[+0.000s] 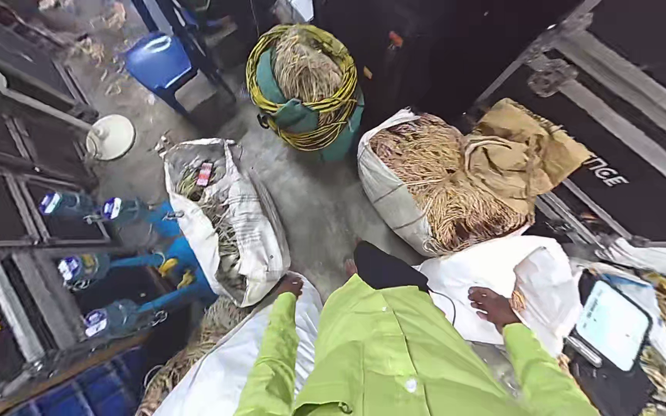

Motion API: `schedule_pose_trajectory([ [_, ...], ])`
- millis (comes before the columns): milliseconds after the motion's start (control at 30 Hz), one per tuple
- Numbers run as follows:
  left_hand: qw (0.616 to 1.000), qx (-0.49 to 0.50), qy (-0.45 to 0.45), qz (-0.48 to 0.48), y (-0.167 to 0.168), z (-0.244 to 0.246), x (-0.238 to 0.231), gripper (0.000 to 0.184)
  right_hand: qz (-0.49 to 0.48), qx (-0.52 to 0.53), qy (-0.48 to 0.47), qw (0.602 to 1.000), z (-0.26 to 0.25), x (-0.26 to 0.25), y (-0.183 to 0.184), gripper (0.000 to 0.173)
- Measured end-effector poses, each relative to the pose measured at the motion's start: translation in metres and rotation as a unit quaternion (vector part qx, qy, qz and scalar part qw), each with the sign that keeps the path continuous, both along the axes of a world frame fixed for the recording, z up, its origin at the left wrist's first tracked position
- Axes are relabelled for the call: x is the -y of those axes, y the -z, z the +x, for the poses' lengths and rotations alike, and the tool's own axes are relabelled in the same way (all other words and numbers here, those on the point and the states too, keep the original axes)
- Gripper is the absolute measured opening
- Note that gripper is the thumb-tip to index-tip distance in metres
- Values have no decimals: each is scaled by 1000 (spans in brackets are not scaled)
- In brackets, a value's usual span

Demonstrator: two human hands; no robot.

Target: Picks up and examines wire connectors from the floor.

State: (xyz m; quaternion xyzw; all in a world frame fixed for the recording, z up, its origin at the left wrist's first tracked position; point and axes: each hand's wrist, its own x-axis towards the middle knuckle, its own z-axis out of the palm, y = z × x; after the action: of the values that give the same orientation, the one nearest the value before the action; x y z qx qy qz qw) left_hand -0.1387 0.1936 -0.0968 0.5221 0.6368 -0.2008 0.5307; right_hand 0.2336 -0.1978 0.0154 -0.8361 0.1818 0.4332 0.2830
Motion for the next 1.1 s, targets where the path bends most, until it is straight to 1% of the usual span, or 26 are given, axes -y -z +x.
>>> schedule_pose_trajectory([
  [67,994,-2,64,-92,2,5,11,41,-14,18,-38,999,29,-21,-10,33],
  [100,987,1,108,-116,1,11,6,41,-16,35,-44,998,41,-34,-14,34],
  [133,983,7,133,-125,-1,16,-2,40,-20,49,-35,998,50,-47,-16,34],
  [167,984,17,132,-121,-1,21,-12,39,-21,61,-11,998,58,-63,-20,34],
  [267,995,63,52,-57,9,34,-69,38,28,89,65,994,90,-139,-17,31],
  [333,998,57,24,-8,12,34,-116,38,76,88,59,991,104,-205,-8,26],
  [400,999,36,23,15,7,33,-164,38,122,47,-3,991,120,-284,8,28],
  [467,999,11,28,24,-16,23,-200,38,146,-51,-96,983,124,-366,20,33],
  [533,999,-3,26,30,-44,21,-224,38,157,-154,-206,954,129,-445,15,42],
  [567,999,1,19,35,-56,24,-242,37,169,-191,-253,933,131,-486,11,48],
  [600,999,11,0,31,-71,31,-257,35,180,-219,-297,912,133,-522,6,49],
  [667,996,29,-85,-9,-110,48,-284,33,197,-254,-374,870,133,-579,-8,37],
  [700,989,21,-137,-43,-132,55,-289,36,188,-271,-404,853,132,-594,-12,28],
  [733,981,4,-180,-73,-147,58,-289,41,168,-272,-429,845,133,-602,-13,24],
  [767,977,3,-201,-69,-144,60,-294,42,149,-246,-463,838,142,-616,-9,23],
  [800,979,30,-196,-46,-134,59,-302,40,128,-204,-504,830,153,-632,-5,24],
  [833,978,75,-191,-42,-121,52,-309,35,99,-161,-546,816,161,-646,0,27],
  [867,975,110,-190,-46,-107,37,-310,31,73,-128,-589,794,163,-655,1,28],
  [900,971,127,-198,-48,-102,27,-311,27,65,-100,-624,772,159,-660,1,28],
  [1000,947,178,-265,-33,-96,23,-342,14,134,-4,-675,725,136,-692,-7,23],
  [1067,937,188,-294,-33,-108,35,-380,12,158,-17,-697,700,119,-722,-29,25],
  [1100,938,176,-298,-23,-119,50,-411,9,160,-32,-697,698,114,-741,-37,27],
])
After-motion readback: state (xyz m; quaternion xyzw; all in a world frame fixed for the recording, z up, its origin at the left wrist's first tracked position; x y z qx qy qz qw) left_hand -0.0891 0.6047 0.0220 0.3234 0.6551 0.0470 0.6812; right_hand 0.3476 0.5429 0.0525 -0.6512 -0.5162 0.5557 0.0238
